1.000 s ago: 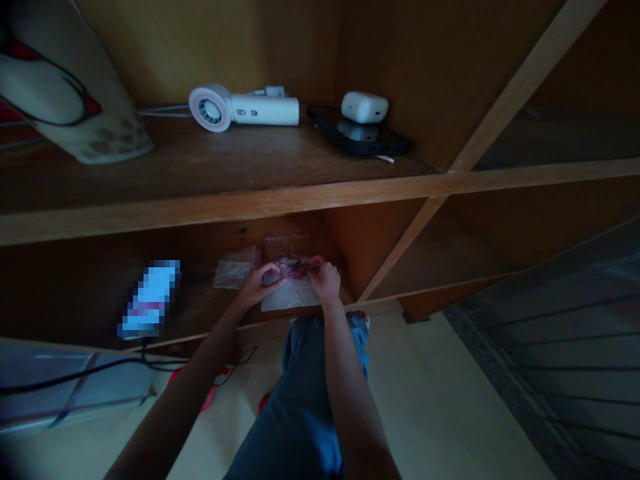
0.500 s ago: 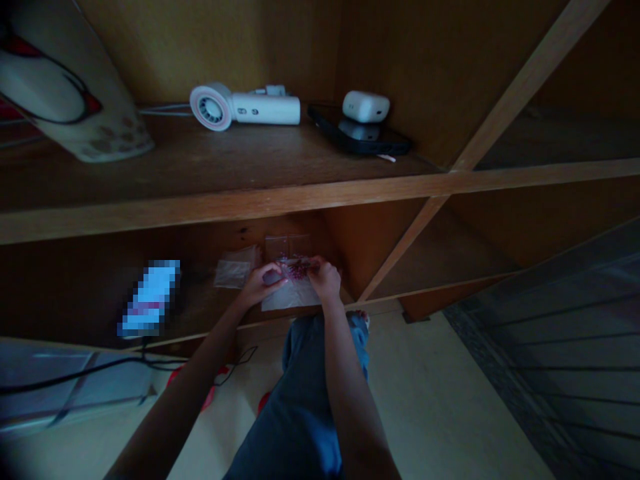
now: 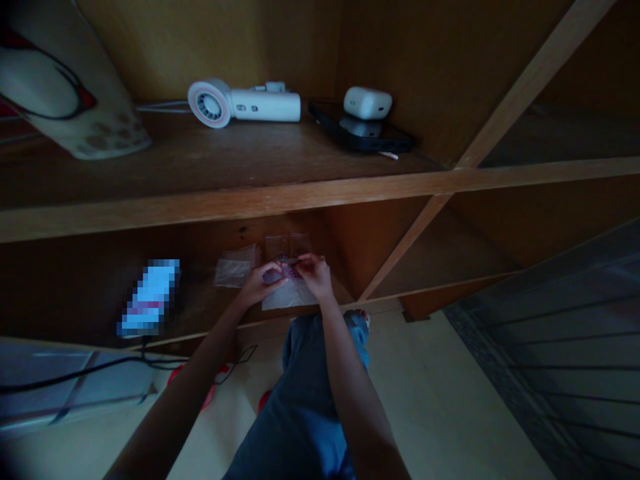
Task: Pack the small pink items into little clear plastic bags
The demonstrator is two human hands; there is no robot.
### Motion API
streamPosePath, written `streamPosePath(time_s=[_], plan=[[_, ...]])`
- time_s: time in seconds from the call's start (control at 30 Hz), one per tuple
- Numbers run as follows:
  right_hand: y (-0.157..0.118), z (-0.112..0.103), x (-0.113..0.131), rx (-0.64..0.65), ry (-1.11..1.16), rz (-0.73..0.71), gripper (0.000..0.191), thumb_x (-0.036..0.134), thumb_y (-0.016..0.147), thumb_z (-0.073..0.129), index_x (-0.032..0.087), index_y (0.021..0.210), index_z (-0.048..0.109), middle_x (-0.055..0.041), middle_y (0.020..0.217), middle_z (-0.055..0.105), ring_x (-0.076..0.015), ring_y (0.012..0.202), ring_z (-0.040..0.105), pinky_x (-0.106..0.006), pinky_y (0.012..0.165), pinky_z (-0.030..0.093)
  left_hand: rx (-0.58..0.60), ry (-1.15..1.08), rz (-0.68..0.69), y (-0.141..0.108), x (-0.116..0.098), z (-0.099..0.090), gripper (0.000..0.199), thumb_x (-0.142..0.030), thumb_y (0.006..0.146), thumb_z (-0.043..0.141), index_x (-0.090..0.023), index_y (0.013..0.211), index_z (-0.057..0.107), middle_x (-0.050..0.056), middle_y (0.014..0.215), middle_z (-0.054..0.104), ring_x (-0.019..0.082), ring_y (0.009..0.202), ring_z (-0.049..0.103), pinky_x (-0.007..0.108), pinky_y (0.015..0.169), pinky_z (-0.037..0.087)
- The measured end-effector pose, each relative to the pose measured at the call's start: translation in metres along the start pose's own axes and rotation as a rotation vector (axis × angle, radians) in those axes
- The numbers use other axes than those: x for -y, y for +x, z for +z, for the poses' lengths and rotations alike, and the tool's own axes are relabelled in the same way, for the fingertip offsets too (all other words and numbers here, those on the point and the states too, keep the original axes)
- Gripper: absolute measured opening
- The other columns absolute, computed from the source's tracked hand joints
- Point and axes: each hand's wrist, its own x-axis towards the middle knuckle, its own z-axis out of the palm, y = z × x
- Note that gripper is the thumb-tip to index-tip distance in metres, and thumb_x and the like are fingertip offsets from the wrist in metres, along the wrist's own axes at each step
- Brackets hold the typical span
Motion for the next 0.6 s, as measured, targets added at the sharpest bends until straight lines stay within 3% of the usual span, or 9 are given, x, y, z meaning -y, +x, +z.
streamPosePath(time_s=[0.13,0.37,0.6], plan=[[0.0,0.006,0.004,0.109,0.136,-0.055,0.02,0.026,0.07,0.055,0.019,0.089,0.059,0.0007,0.07,0.065,-0.0129,0.063,0.061,-0.022,0.059,0.046,-0.006,0.03,0.016,0.001,0.004,0.001,0.017,-0.032,0.072,0.062,-0.018,0.079,0.055,0.002,0.083,0.062,0.015,0.084,0.059,0.028,0.082,0.044],[0.003,-0.012,0.004,-0.175,-0.206,0.016,0.019,0.023,0.072,0.054,0.022,0.089,0.062,-0.0008,0.076,0.067,-0.0154,0.069,0.062,-0.024,0.064,0.046,-0.009,-0.008,0.026,0.0,0.004,0.001,0.017,-0.03,0.072,0.062,-0.018,0.08,0.054,0.003,0.091,0.063,0.016,0.091,0.059,0.03,0.086,0.043],[0.013,-0.01,0.004,-0.185,-0.411,0.047,0.021,0.02,0.074,0.053,0.023,0.093,0.062,-0.001,0.083,0.069,-0.0165,0.075,0.063,-0.024,0.065,0.044,0.004,-0.029,0.05,-0.001,0.004,0.001,0.014,-0.028,0.074,0.061,-0.017,0.082,0.055,0.005,0.093,0.063,0.017,0.097,0.058,0.031,0.089,0.042]])
